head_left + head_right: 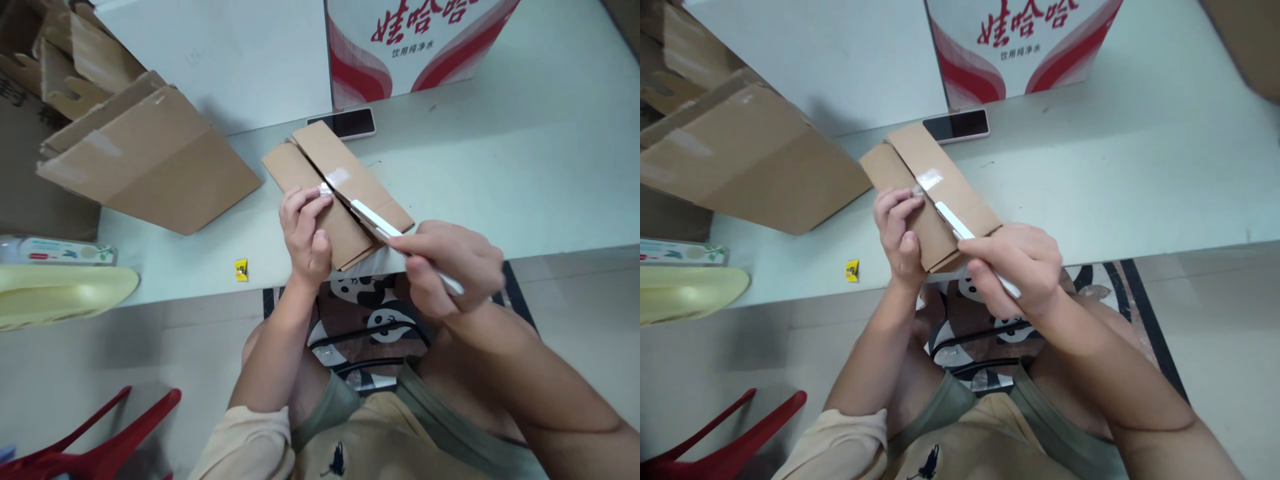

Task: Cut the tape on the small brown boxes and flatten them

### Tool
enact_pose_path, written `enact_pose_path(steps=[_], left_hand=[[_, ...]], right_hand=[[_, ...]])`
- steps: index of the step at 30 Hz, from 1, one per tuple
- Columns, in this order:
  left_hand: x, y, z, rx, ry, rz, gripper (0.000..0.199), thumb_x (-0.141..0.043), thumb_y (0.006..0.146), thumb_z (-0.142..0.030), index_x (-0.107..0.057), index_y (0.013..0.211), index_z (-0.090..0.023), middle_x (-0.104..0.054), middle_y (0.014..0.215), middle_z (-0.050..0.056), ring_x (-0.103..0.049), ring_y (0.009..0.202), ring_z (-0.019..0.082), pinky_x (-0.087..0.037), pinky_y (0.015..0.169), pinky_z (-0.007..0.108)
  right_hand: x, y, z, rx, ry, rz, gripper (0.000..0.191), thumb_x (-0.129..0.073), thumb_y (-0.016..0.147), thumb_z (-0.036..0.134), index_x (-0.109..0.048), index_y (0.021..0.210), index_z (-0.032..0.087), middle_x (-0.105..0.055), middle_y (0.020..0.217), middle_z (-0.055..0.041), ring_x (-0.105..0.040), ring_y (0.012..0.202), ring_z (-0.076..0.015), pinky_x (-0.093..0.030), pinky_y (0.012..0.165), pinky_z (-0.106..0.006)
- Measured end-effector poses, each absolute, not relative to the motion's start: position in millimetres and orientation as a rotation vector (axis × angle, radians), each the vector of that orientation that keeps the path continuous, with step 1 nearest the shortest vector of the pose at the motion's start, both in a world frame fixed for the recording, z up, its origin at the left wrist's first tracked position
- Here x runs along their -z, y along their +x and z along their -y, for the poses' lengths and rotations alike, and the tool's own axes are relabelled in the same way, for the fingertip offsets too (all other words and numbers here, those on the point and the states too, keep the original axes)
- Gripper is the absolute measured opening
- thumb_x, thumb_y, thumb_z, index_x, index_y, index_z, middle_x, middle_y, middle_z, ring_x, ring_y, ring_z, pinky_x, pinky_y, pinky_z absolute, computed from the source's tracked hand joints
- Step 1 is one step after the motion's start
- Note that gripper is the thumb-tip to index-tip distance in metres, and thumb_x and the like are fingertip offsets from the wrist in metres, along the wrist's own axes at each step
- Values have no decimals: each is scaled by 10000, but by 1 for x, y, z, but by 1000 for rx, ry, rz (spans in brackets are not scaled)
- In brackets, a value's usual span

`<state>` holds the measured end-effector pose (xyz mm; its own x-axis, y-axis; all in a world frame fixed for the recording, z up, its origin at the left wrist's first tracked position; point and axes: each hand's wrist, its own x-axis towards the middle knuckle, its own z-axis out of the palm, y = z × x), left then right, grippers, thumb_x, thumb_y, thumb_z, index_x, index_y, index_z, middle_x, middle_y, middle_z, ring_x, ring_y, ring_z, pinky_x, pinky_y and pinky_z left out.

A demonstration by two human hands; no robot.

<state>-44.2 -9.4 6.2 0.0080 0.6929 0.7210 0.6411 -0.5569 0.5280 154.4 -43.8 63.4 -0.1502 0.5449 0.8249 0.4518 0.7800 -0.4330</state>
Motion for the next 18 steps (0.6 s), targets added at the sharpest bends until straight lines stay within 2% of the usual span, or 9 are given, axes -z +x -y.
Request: enact_pose_path(steps=[3,5,8,11,14,18], left_hand=[[-3,-49,8,-1672,2207,-1404,543,-256,992,-583,-640,1189,-254,-599,1238,90,-521,1264,303,-346,1189,532],[-2,-53,7,-1655,2199,-1410,553,-262,980,-604,-644,1177,-255,-602,1237,90,-516,1275,308,-339,1195,535],[-1,-62,5,-1604,2137,-1472,606,-259,941,-686,-654,1125,-265,-610,1207,89,-509,1283,317,-327,1202,542],[2,-75,1,-1633,2054,-1444,582,-317,909,-717,-659,1084,-280,-623,1177,81,-514,1272,313,-323,1202,530],[6,-91,-4,-1733,1922,-1332,503,-457,856,-713,-674,1032,-295,-633,1175,61,-525,1255,301,-348,1183,501],[8,-99,-7,-1846,1536,-1255,452,-650,730,-661,-694,945,-266,-644,1172,47,-555,1232,300,-411,1118,446]], right_hand=[[-57,162,41,58,-811,1648,212,-473,1009,382,-658,1012,279,-569,576,20,-544,457,-135,-429,446,-297],[-49,168,33,97,-878,1561,203,-487,1011,406,-637,1078,288,-614,644,17,-590,511,-140,-448,467,-288],[-29,178,17,17,-1062,1624,202,-507,994,330,-616,1152,269,-690,825,-20,-670,720,-171,-541,652,-319],[-5,188,3,-51,-1412,1748,309,-498,956,344,-623,1195,193,-702,1008,-113,-657,922,-256,-545,827,-427],[9,194,-6,-191,-1748,1815,482,-510,903,402,-605,1284,122,-669,1127,-190,-607,1020,-337,-515,888,-518],[8,193,-8,-370,-2026,1855,604,-495,895,424,-568,1391,87,-631,1151,-236,-568,1088,-388,-484,936,-575]])
